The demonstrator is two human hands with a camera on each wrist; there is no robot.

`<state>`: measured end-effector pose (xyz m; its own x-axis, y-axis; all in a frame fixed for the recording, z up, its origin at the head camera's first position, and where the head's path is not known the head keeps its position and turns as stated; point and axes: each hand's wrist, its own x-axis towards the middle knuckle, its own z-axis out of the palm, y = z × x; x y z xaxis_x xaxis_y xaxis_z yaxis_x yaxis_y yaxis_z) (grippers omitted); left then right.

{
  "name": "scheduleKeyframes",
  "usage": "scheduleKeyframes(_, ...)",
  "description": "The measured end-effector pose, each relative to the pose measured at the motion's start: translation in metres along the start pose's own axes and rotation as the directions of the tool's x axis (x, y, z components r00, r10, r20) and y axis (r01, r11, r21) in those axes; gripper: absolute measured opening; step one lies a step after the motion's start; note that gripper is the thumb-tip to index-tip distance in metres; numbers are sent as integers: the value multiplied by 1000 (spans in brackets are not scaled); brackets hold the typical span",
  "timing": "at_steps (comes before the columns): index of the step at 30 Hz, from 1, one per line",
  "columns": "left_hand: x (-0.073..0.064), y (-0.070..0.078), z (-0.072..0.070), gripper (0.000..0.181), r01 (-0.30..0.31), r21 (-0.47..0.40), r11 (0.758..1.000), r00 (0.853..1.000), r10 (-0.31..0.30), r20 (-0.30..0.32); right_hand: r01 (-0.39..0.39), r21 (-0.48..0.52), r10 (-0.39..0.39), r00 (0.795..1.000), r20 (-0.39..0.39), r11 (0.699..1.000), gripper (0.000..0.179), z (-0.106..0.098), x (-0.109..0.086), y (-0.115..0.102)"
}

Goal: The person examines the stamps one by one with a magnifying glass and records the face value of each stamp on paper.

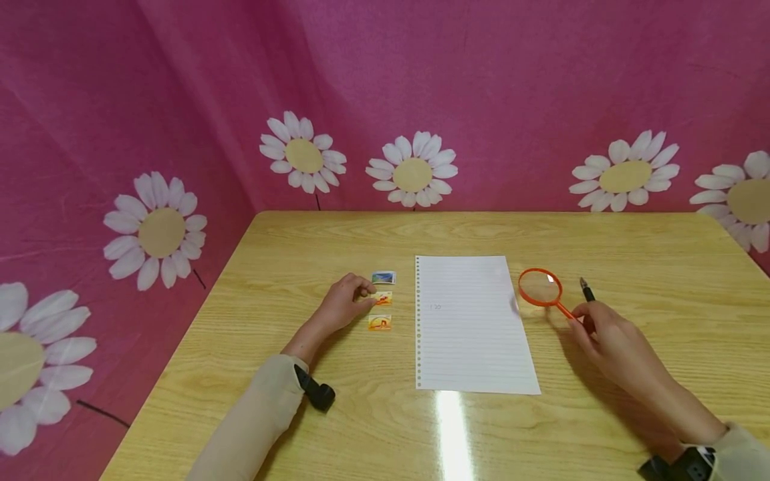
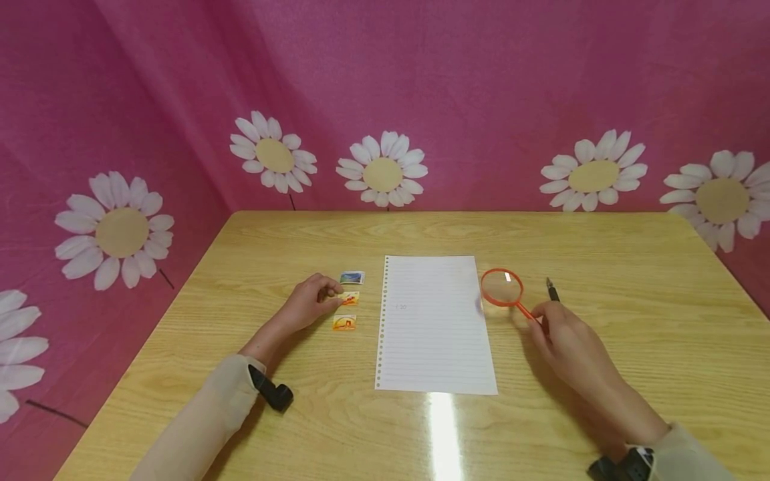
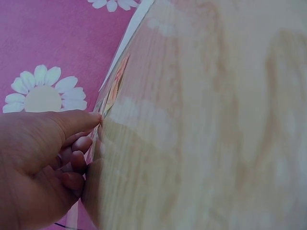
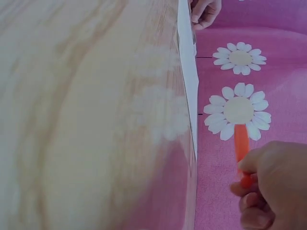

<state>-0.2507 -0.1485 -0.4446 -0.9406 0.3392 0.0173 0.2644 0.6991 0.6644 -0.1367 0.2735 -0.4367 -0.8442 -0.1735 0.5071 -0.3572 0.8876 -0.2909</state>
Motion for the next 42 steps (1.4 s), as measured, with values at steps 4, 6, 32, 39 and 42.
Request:
scheduleKeyframes(4, 0, 0, 0, 16, -1, -2, 1000, 1000, 1, 3, 45, -3, -45, 998, -32, 999, 23, 0, 0, -1)
scheduleKeyframes(6, 0, 0, 0, 16, 0, -7, 1000, 1000, 0, 2, 50, 0, -50, 998, -36, 999, 23, 0, -1, -2)
scheduleKeyframes(32, 0, -2, 0, 16, 8, -12, 1000, 1000, -8, 6, 217, 30, -216, 976, -11, 976, 32, 9, 14, -16)
scheduleKeyframes(39, 1, -1, 1, 16, 17, -14, 1000, 1000, -17, -1, 304, 58, -303, 953, -24, 951, 19, 15, 23, -23)
scheduleKeyframes(42, 1, -1, 2, 16, 26, -15, 1000, 1000, -26, -3, 333, 74, -331, 943, -41, 940, 15, 19, 26, -27)
